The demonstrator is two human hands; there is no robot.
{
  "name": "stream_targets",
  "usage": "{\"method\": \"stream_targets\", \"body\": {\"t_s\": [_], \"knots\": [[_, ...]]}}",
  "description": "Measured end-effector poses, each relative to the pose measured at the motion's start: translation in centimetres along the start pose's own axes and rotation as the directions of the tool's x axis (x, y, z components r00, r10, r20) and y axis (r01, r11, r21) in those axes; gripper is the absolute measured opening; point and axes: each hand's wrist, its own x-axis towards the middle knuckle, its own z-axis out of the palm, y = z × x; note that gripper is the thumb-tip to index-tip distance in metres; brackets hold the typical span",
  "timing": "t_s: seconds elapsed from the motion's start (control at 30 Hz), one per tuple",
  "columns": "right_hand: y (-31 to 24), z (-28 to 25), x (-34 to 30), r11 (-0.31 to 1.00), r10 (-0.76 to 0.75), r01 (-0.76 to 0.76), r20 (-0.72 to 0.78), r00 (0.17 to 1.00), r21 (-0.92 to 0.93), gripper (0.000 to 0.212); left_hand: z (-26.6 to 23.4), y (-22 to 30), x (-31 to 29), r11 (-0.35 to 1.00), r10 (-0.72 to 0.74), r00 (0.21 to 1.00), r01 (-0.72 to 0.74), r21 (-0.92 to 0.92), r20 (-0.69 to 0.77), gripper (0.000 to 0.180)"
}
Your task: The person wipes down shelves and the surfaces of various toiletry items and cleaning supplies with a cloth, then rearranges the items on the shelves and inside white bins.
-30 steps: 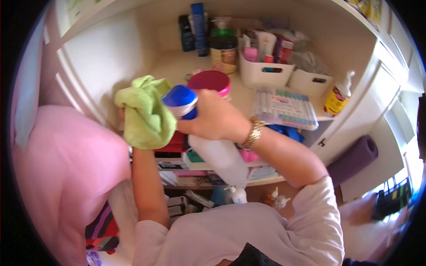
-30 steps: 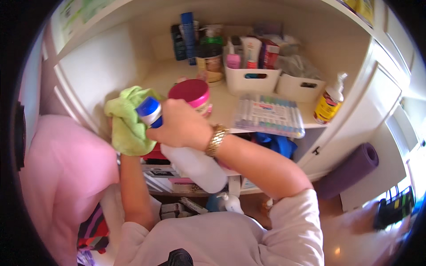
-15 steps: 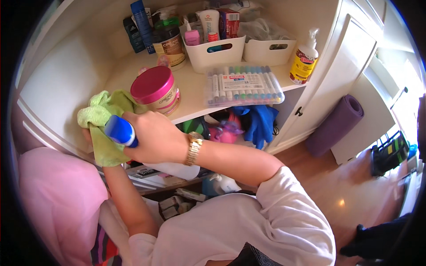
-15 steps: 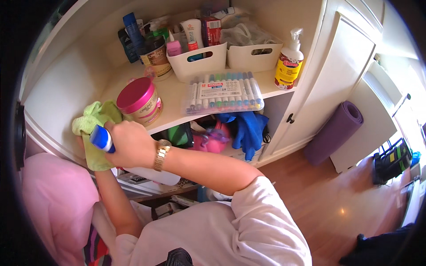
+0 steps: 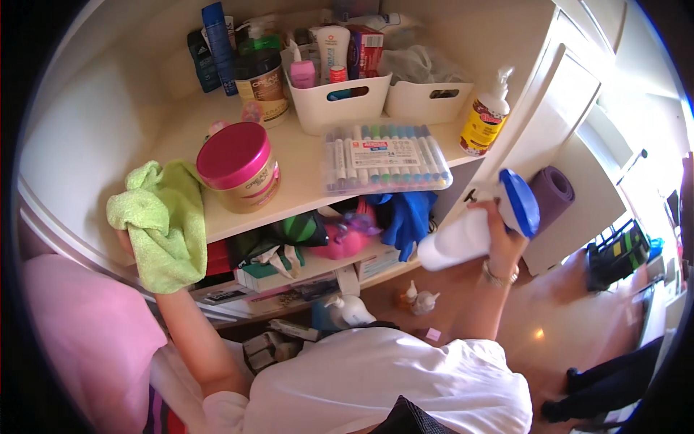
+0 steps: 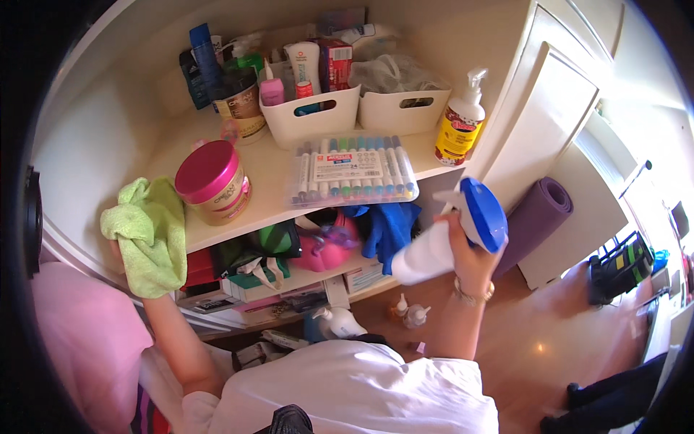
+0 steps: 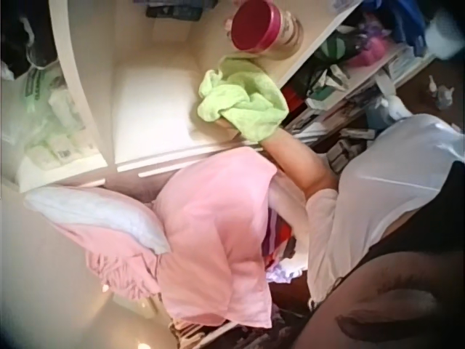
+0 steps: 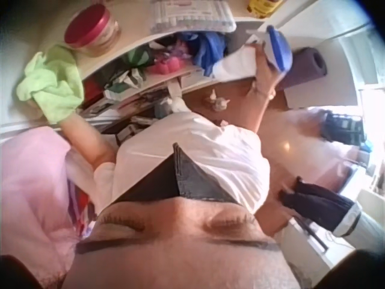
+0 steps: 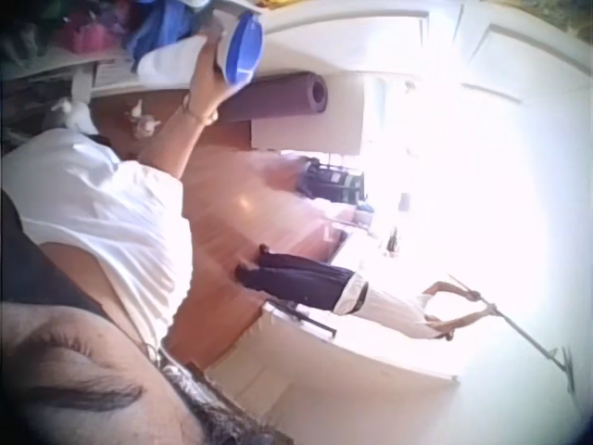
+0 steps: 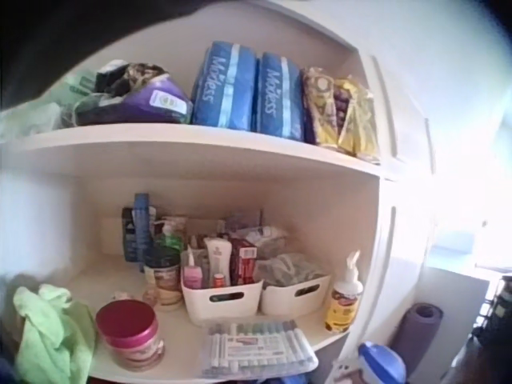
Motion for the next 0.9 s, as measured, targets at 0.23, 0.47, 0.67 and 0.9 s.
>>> {"method": "stream_targets", "body": {"t_s": [0.23, 0.47, 0.67, 0.9], "knots": [[7.0, 3.5, 3.7, 0.955, -0.234, 0.220, -0.048, 0.971, -0.199, 0.032, -0.1, 0.1, 0.3, 0.999, 0.006, 1.000, -0.006, 0.037, 0.008, 0.035], [10.4, 2.3, 4.6, 0.966, -0.110, 0.112, 0.022, 0.994, -0.234, 0.037, -0.1, 0.2, 0.5, 0.997, 0.010, 1.000, -0.011, 0.077, 0.012, 0.035], [8.9, 1.6, 5.5, 0.953, -0.152, 0.164, 0.069, 0.986, -0.253, 0.036, 0.2, 0.5, 0.5, 0.992, 0.022, 1.000, -0.024, 0.123, 0.020, 0.036], [7.3, -2.5, 4.3, 0.995, -0.096, 0.095, -0.026, 0.995, -0.009, 0.030, 2.3, 1.1, 0.8, 0.934, 0.055, 0.987, -0.104, 0.342, 0.152, 0.037]]}}
